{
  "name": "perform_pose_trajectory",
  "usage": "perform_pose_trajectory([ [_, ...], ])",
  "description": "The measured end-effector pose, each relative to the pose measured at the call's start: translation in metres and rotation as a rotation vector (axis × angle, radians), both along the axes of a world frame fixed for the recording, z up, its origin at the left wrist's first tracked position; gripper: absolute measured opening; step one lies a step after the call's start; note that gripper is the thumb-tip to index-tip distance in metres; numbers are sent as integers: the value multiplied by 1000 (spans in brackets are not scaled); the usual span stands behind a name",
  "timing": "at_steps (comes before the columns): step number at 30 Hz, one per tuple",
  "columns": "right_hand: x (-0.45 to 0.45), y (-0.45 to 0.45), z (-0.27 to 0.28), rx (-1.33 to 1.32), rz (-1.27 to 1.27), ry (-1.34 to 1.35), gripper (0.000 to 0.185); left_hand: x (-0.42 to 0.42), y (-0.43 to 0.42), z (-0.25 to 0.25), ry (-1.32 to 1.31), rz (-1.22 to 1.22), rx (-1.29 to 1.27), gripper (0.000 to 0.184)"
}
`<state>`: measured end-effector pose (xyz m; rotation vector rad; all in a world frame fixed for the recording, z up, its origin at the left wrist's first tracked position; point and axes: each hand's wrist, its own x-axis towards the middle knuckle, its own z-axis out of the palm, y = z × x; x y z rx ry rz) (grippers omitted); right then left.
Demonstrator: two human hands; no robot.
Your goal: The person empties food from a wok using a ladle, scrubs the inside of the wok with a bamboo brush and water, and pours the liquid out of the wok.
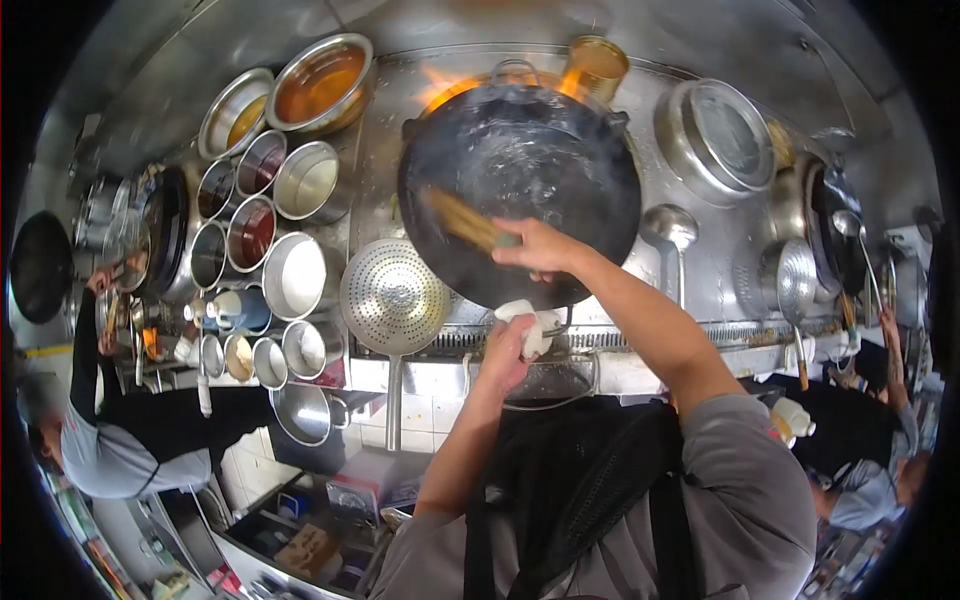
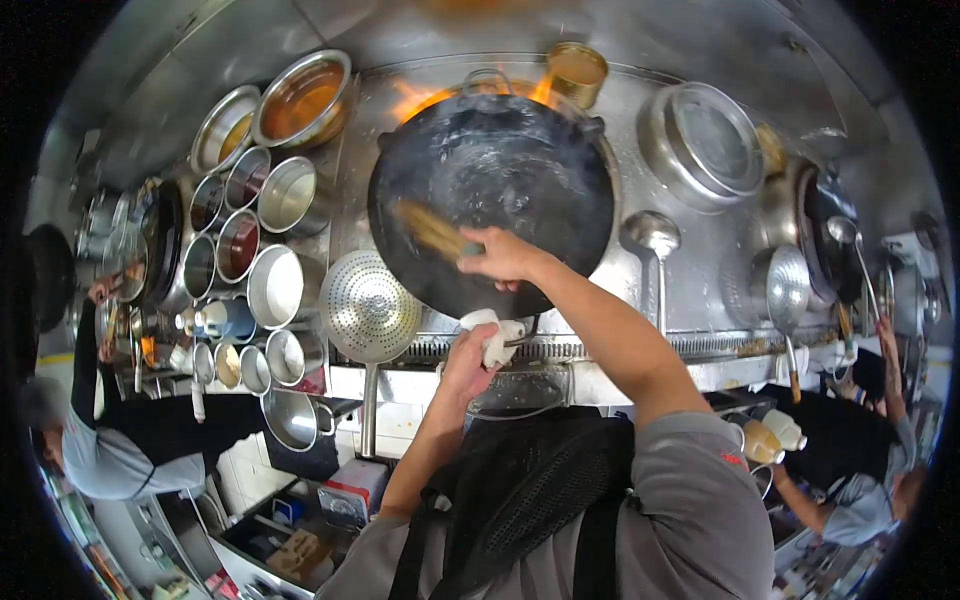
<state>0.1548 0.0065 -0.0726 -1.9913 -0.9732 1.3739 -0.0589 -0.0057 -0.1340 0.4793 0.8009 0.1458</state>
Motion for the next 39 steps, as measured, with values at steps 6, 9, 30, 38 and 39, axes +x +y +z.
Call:
perform_pose_trajectory([
  [6, 85, -118, 70, -405, 129, -386, 75, -5, -3, 0, 44, -19, 95, 23],
  [9, 127, -161, 84, -327, -234, -461, 73, 1, -1, 4, 15, -43, 27, 27],
  [30, -112, -397, -20, 166, -884, -317, 77, 0, -34, -15, -57, 49, 533, 8],
  [38, -65, -278, 31, 485, -785, 471, 81, 15, -90, -35, 212, 183, 1033, 30],
  [39, -59, -259, 38, 477, -786, 558, 84, 20, -96, -39, 223, 216, 1064, 37],
])
